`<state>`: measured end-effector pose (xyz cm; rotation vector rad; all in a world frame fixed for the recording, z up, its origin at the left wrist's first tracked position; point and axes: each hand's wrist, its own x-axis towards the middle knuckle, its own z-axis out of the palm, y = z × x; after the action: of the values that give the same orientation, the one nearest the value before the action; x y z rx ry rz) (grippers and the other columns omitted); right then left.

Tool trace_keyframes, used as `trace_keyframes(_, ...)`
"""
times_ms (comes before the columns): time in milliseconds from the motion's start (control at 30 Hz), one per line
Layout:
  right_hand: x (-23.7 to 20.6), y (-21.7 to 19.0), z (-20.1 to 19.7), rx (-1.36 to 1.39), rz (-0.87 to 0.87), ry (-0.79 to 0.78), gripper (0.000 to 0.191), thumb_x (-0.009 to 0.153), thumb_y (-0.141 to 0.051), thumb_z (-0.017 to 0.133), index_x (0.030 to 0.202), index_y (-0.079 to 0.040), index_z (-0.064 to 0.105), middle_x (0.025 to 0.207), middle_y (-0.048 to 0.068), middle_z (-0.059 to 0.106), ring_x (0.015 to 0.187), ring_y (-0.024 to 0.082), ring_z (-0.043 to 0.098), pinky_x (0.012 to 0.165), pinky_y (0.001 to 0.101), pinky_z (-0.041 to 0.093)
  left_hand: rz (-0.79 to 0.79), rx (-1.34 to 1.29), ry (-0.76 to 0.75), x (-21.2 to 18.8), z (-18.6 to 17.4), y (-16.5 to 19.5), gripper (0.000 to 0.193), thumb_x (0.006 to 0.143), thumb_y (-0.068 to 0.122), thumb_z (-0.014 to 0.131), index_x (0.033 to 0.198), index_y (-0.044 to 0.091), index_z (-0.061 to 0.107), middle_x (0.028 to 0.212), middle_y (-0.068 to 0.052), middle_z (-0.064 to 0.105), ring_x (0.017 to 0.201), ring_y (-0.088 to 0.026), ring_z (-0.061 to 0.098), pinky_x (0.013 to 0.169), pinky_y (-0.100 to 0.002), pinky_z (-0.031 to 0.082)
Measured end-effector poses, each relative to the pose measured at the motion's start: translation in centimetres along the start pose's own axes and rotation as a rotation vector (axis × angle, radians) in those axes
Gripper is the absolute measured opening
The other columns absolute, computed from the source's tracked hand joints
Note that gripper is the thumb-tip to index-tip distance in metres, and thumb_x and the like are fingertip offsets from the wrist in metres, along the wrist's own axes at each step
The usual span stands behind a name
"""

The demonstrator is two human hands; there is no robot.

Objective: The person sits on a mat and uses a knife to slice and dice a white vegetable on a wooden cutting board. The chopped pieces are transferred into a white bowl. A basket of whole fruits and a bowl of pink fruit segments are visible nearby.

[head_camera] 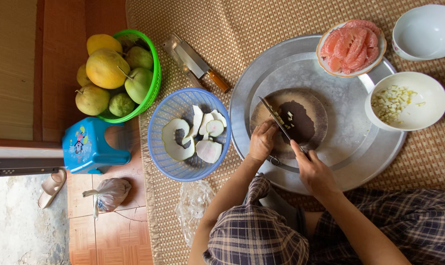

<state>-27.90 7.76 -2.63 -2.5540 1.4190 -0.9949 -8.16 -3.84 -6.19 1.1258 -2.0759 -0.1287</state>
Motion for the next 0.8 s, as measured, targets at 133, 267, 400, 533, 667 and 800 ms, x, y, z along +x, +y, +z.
trace_keyframes(133,-2.0,-1.2,-2.4,0.092,0.629,-0.469,0.06,0.105,-0.022,0.045,0.163,-0.029,0.029,0.099,0.015,0.061,0.073,0.027,0.065,0.068,0.0384,0.06,-0.031,-0.042,0.027,0.5,0.2,-0.1,0.025,0.089,0.001,0.069,0.112,0.008,0.074,0.121,-0.009,0.07,0.105,-0.026,0.071,0.089,-0.037,0.059)
trace_keyframes(267,-3.4,-1.6,-4.8,0.113,0.629,-0.371,0.06,0.103,-0.024,0.047,0.161,-0.029,0.03,0.09,0.009,0.057,0.067,0.024,0.06,0.062,0.0397,0.056,-0.045,-0.074,0.04,1.3,1.2,0.0,0.021,0.092,0.002,0.071,0.112,0.009,0.074,0.12,-0.007,0.07,0.098,-0.025,0.072,0.082,-0.035,0.061)
trace_keyframes(400,-4.1,-2.1,-6.2,0.106,0.545,-0.278,0.063,0.1,-0.023,0.05,0.159,-0.029,0.029,0.093,0.01,0.056,0.065,0.024,0.058,0.057,0.0413,0.055,0.027,-0.036,0.021,1.9,1.4,0.2,0.026,0.088,0.0,0.069,0.112,0.009,0.071,0.118,-0.007,0.069,0.097,-0.027,0.075,0.079,-0.034,0.061)
trace_keyframes(533,-4.6,-2.0,-7.1,0.052,0.559,-0.382,0.065,0.1,-0.023,0.053,0.159,-0.031,0.029,0.088,0.01,0.054,0.064,0.026,0.058,0.058,0.0426,0.056,-0.029,-0.081,0.018,2.3,1.2,0.5,0.026,0.089,-0.001,0.069,0.113,0.009,0.072,0.117,-0.007,0.07,0.093,-0.027,0.073,0.078,-0.036,0.061)
trace_keyframes(667,-3.6,-0.9,-6.1,0.097,0.61,-0.461,0.064,0.101,-0.022,0.051,0.16,-0.032,0.028,0.087,0.011,0.057,0.061,0.025,0.061,0.057,0.0427,0.058,-0.017,-0.091,0.005,2.4,1.0,0.4,0.03,0.086,-0.004,0.068,0.113,0.008,0.072,0.119,-0.008,0.07,0.095,-0.028,0.074,0.081,-0.036,0.061)
trace_keyframes(800,-0.4,0.6,-3.2,0.082,0.533,-0.441,0.064,0.103,-0.012,0.044,0.163,-0.029,0.028,0.11,0.022,0.062,0.066,0.027,0.066,0.061,0.0401,0.063,-0.042,-0.127,-0.005,2.5,0.9,0.3,0.028,0.086,-0.004,0.069,0.112,0.008,0.072,0.119,-0.009,0.07,0.095,-0.03,0.074,0.082,-0.037,0.061)
